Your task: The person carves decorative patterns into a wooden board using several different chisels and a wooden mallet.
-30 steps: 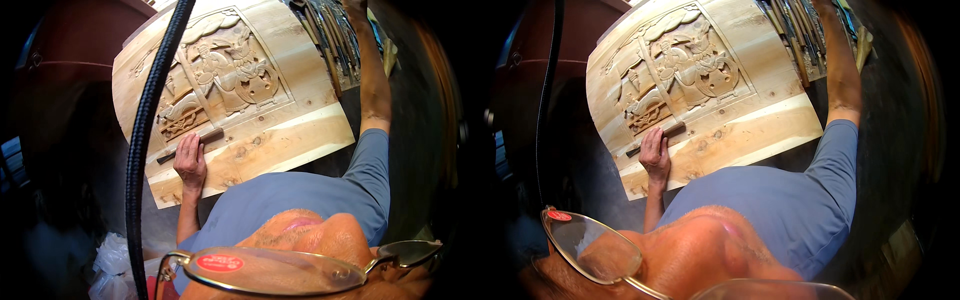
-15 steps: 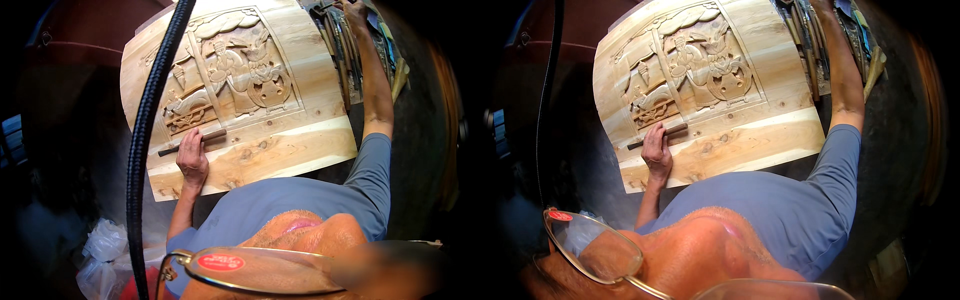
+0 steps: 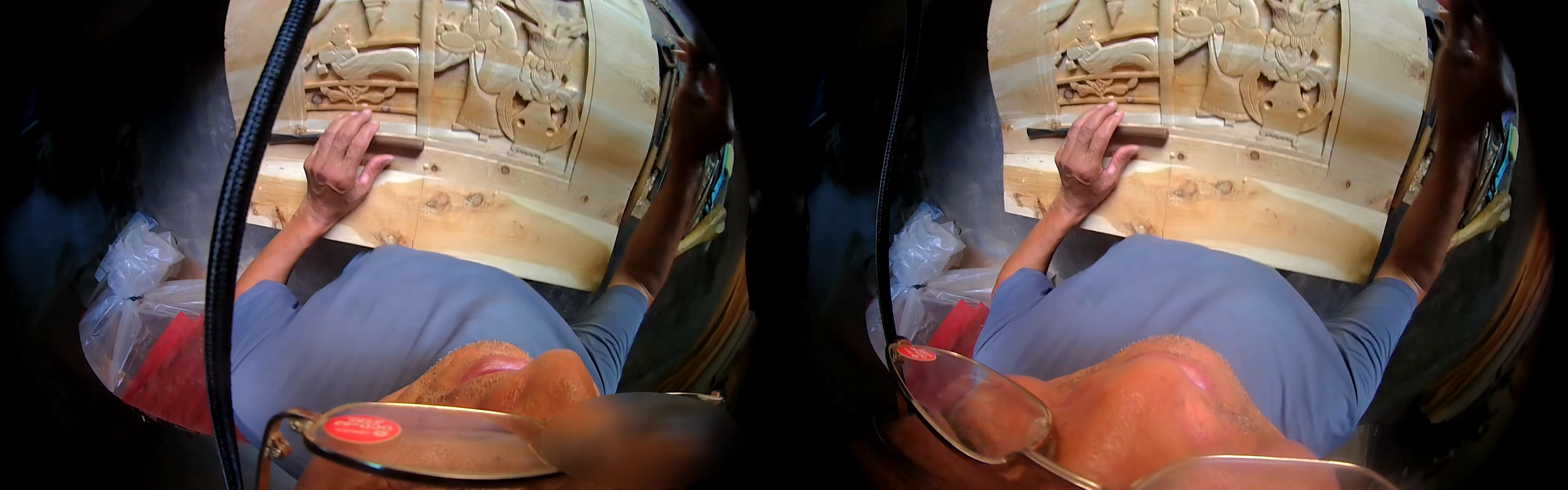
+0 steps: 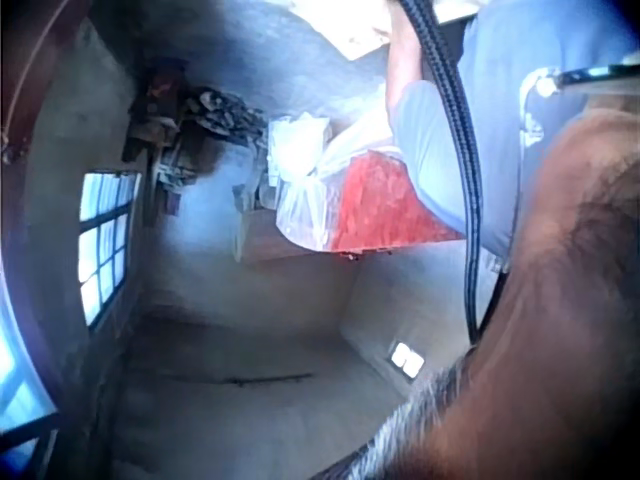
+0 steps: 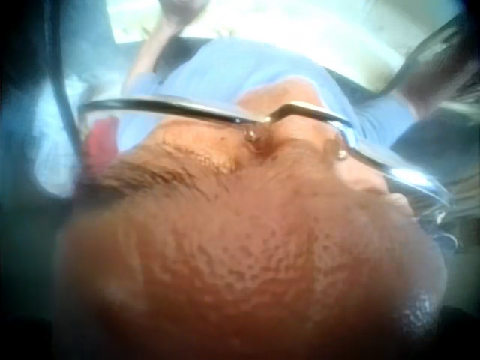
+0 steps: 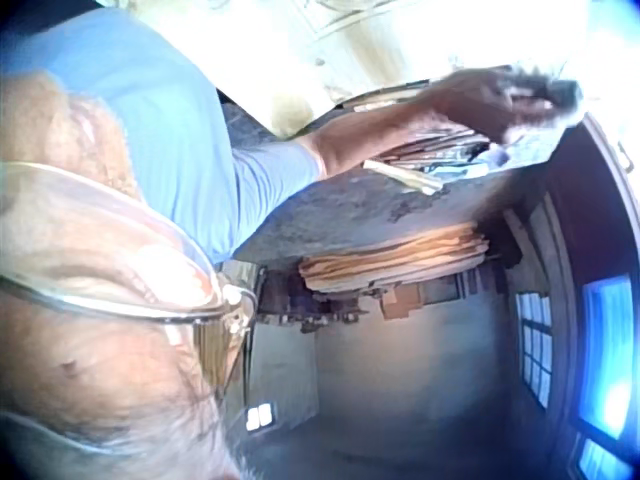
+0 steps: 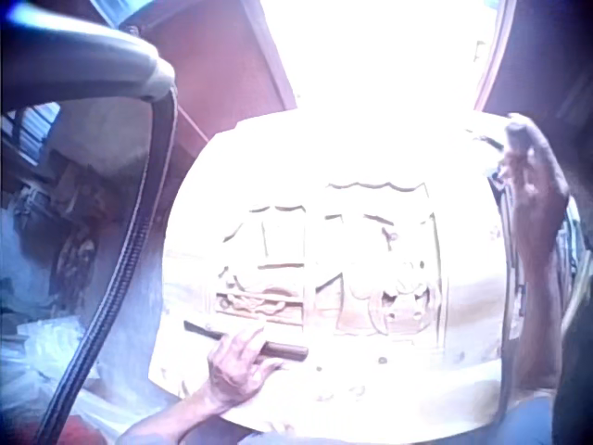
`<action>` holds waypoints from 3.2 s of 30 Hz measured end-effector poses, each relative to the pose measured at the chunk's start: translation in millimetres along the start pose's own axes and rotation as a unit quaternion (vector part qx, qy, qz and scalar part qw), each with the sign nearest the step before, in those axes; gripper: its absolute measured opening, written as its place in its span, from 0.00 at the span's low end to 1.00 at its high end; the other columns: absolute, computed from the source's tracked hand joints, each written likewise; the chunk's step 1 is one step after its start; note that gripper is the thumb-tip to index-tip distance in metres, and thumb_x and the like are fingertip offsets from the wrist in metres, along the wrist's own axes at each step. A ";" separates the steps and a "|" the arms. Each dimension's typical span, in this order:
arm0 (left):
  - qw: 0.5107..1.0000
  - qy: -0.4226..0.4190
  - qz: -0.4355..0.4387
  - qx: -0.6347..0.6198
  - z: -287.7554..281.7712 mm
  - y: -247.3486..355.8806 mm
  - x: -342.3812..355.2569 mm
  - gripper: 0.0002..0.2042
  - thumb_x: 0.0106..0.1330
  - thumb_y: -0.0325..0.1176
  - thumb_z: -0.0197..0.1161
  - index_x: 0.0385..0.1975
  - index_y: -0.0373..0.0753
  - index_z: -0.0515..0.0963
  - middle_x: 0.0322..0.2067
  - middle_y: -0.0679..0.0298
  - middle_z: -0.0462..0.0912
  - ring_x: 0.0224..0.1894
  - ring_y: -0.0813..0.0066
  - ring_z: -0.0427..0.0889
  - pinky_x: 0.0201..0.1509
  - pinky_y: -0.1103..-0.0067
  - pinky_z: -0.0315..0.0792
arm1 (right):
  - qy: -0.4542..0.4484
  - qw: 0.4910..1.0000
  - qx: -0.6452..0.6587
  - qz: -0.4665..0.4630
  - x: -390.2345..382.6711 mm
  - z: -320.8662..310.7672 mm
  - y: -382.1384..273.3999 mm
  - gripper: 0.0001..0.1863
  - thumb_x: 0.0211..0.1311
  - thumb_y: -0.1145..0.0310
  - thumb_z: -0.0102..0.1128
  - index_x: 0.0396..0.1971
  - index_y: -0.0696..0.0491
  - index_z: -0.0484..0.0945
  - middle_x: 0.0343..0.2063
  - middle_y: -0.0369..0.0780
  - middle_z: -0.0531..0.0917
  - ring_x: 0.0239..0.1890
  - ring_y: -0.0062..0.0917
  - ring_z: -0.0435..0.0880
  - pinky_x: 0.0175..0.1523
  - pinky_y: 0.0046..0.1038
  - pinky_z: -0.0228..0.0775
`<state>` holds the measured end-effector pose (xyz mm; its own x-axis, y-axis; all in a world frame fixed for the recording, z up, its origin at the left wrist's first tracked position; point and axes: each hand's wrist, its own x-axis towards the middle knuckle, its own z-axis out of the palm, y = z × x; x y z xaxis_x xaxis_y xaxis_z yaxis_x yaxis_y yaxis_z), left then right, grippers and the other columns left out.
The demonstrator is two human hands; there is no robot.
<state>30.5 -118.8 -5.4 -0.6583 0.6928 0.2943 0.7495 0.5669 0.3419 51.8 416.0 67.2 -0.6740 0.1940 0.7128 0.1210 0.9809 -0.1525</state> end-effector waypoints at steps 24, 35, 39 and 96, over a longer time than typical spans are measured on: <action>0.511 -0.128 -0.273 -0.805 -3.7 17.8 76.1 0.58 0.64 0.80 0.54 0.74 0.25 0.57 0.62 0.52 0.77 0.63 0.66 0.80 0.67 0.73 0.76 | -0.157 0.838 0.397 -0.342 -67.8 66.1 -278.1 0.16 0.58 0.54 0.73 0.35 0.50 0.81 0.31 0.31 0.88 0.42 0.24 0.92 0.49 0.31 0.87; 0.524 -0.131 -0.282 -0.792 -0.2 43.3 56.0 0.62 0.59 0.81 0.58 0.75 0.25 0.54 0.65 0.50 0.72 0.68 0.63 0.74 0.72 0.70 0.70 | -0.224 0.791 0.469 -0.323 -87.4 54.8 -274.0 0.28 0.69 0.40 0.62 0.30 0.54 0.78 0.27 0.37 0.88 0.39 0.29 0.92 0.52 0.34 0.85; 0.473 -0.086 -0.298 -0.825 3.1 53.8 50.7 0.62 0.60 0.80 0.59 0.76 0.25 0.51 0.66 0.49 0.71 0.68 0.61 0.75 0.73 0.67 0.70 | -0.226 0.798 0.458 -0.319 -97.4 53.6 -275.5 0.33 0.64 0.34 0.62 0.27 0.54 0.77 0.20 0.38 0.80 0.26 0.34 0.86 0.44 0.36 0.82; 0.518 0.016 -0.341 -0.785 18.0 79.6 85.7 0.44 0.74 0.64 0.59 0.70 0.26 0.63 0.55 0.56 0.79 0.55 0.75 0.81 0.60 0.81 0.76 | -0.167 0.800 0.469 -0.336 -88.3 76.4 -246.9 0.25 0.68 0.47 0.59 0.20 0.53 0.75 0.21 0.38 0.75 0.20 0.30 0.77 0.24 0.34 0.69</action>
<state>34.9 -6.2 31.0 -0.7525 0.5475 -0.3660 -0.6205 -0.4032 0.6727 25.7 155.5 -10.4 -0.5337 -0.5405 0.6504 -0.8440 0.3882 -0.3700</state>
